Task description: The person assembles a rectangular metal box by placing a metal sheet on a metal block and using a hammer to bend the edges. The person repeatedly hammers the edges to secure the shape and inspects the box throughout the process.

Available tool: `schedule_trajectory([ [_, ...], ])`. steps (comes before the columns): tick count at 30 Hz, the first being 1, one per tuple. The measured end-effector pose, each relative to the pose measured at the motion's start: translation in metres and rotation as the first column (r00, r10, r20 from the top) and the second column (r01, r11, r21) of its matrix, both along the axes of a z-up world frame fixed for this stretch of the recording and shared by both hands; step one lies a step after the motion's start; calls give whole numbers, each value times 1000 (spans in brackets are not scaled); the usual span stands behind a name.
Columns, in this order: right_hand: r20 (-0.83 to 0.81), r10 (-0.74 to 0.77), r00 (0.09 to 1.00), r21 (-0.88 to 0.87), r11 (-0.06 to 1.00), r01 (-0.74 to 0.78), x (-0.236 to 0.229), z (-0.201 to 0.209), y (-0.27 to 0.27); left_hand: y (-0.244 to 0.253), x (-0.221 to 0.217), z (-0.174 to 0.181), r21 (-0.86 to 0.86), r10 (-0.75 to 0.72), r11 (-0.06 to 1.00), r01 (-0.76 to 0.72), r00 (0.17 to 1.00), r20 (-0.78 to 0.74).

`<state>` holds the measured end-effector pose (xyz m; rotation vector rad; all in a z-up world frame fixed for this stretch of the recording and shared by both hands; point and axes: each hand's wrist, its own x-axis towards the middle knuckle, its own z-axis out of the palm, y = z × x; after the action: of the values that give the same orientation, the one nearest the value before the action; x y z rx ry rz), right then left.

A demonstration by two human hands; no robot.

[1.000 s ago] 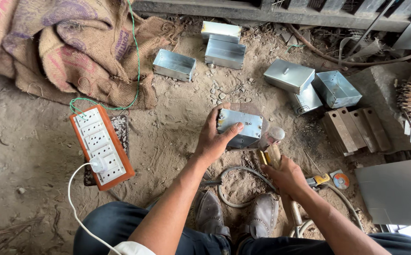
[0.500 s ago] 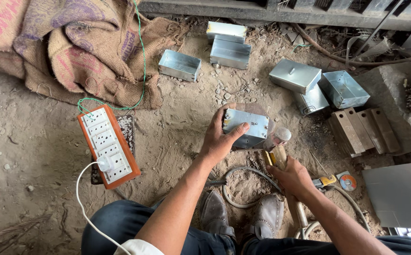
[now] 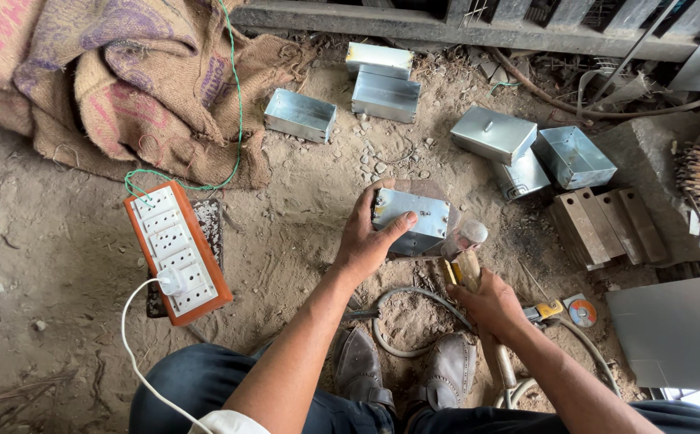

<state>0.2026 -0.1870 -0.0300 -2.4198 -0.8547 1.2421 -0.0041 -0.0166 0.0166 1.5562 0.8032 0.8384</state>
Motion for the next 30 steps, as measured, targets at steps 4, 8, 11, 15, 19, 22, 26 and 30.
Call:
schedule_trajectory([
  [4, 10, 7, 1000, -24, 1000, -6, -1, 4, 1, 0, 1, 0, 0, 3, 1000, -3, 1000, 7],
  [8, 20, 10, 1000, -46, 999, -9, -8, 11, 7, 0, 0, 3, -63, -8, 998, 8, 1000, 5],
  [11, 4, -21, 1000, -16, 1000, 21, -8, 16, 4, -2, 3, 5, -34, 1, 999, 3, 993, 122],
  [15, 21, -7, 1000, 5, 1000, 7, -9, 11, 3, 0, -1, 5, -121, -12, 993, 15, 999, 32],
  [19, 33, 24, 999, 21, 999, -25, -4, 7, 0, 1, -2, 4, -77, -7, 997, 8, 1000, 16],
  [22, 21, 27, 999, 30, 999, -28, -1, 3, -1, -1, 0, 1, 1, 22, 1000, -21, 1000, -18],
  [26, 17, 22, 1000, -6, 1000, -21, 0, -2, -1, -1, -1, -1, 33, 18, 999, -17, 1000, -6],
  [30, 47, 58, 997, -6, 998, -58, 3, -2, -1, -1, 0, -2, 6, 7, 1000, -7, 1000, 4],
])
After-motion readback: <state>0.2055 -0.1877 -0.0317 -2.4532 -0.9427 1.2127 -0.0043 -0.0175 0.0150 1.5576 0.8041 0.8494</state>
